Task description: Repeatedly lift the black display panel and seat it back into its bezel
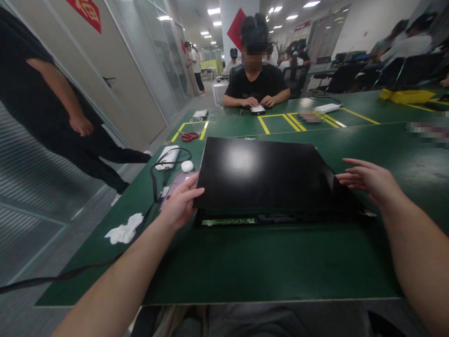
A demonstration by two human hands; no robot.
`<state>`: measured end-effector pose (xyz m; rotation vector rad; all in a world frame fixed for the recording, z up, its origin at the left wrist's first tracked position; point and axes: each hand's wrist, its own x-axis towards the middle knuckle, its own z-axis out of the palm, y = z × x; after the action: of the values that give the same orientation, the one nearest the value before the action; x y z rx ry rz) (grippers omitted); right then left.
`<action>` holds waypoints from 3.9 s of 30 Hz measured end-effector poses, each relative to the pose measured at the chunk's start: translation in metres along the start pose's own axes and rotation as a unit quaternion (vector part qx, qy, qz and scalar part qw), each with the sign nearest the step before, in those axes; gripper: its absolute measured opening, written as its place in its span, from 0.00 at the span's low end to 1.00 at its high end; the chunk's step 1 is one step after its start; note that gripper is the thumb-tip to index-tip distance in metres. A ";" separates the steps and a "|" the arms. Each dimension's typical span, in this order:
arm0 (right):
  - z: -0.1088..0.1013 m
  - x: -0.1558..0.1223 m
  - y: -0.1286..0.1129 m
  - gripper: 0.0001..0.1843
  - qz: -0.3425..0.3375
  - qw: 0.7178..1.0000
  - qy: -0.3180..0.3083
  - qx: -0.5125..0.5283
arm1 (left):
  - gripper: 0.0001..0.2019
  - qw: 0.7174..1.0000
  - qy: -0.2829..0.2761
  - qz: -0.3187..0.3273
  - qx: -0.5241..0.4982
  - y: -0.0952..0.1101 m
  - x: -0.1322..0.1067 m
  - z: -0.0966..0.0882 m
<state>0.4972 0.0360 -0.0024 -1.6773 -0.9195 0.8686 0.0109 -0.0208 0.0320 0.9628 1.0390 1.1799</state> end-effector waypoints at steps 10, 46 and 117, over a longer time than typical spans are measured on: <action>0.003 -0.002 -0.007 0.24 -0.017 0.998 0.050 0.037 | 0.35 1.000 -0.016 0.021 -0.012 -0.003 0.000 0.003; -0.005 0.028 0.023 0.33 -0.061 0.994 0.021 0.085 | 0.42 0.991 0.024 0.076 0.111 -0.023 0.012 -0.015; 0.006 0.013 0.021 0.39 -0.129 0.990 -0.021 -0.045 | 0.38 0.954 0.003 0.102 0.281 -0.042 0.027 -0.039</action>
<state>0.5015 0.0456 -0.0255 -1.5766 -1.1899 0.6993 -0.0142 0.0016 -0.0215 1.5418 1.3393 1.0660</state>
